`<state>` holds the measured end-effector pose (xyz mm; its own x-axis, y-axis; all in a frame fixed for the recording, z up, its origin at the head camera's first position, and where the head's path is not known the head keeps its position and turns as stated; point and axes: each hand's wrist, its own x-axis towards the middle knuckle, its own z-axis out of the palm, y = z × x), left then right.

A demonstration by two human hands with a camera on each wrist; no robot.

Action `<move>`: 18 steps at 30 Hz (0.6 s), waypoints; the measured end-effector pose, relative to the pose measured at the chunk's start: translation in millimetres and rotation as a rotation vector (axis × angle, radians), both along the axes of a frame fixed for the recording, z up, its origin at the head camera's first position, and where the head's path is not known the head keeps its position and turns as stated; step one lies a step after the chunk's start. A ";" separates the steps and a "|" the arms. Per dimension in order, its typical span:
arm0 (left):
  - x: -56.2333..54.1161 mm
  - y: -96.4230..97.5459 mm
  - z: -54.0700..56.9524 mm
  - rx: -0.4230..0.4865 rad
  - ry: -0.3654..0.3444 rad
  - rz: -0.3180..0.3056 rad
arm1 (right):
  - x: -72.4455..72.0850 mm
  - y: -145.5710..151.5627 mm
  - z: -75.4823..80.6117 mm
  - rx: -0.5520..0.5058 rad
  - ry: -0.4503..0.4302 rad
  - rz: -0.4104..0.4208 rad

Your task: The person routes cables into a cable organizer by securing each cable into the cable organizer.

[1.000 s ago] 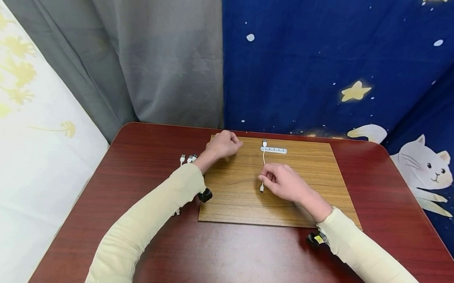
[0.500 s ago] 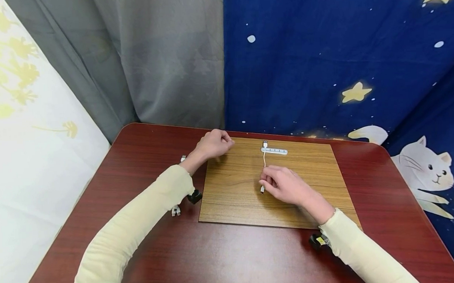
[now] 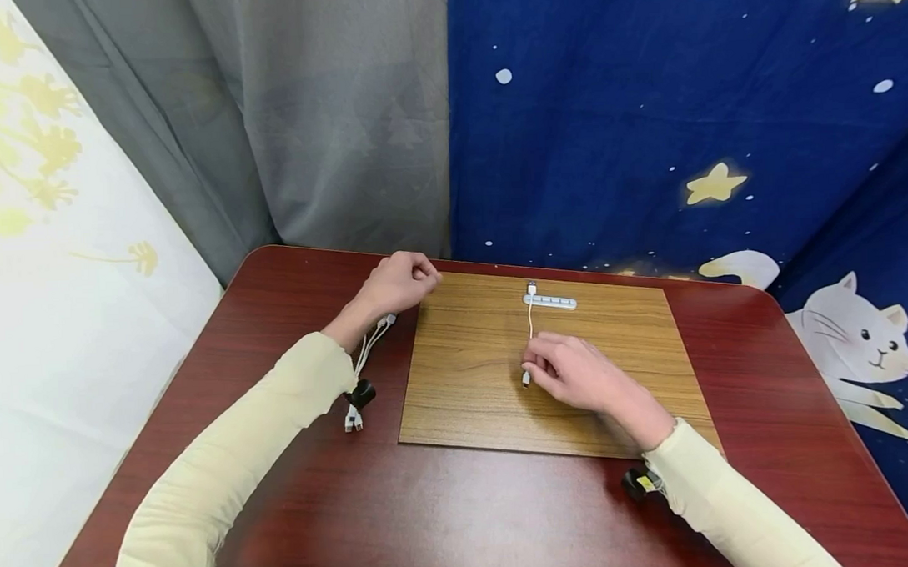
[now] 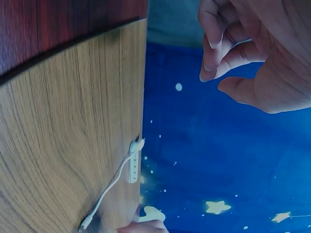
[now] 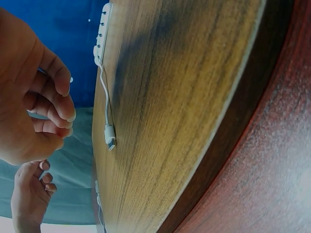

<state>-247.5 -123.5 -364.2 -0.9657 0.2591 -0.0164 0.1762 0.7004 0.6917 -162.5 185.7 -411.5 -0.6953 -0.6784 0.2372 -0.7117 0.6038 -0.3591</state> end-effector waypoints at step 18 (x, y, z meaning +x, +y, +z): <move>0.2 -60.3 -15.8 -0.078 -0.032 0.119 | 1.0 3.4 3.9 0.018 -0.026 0.012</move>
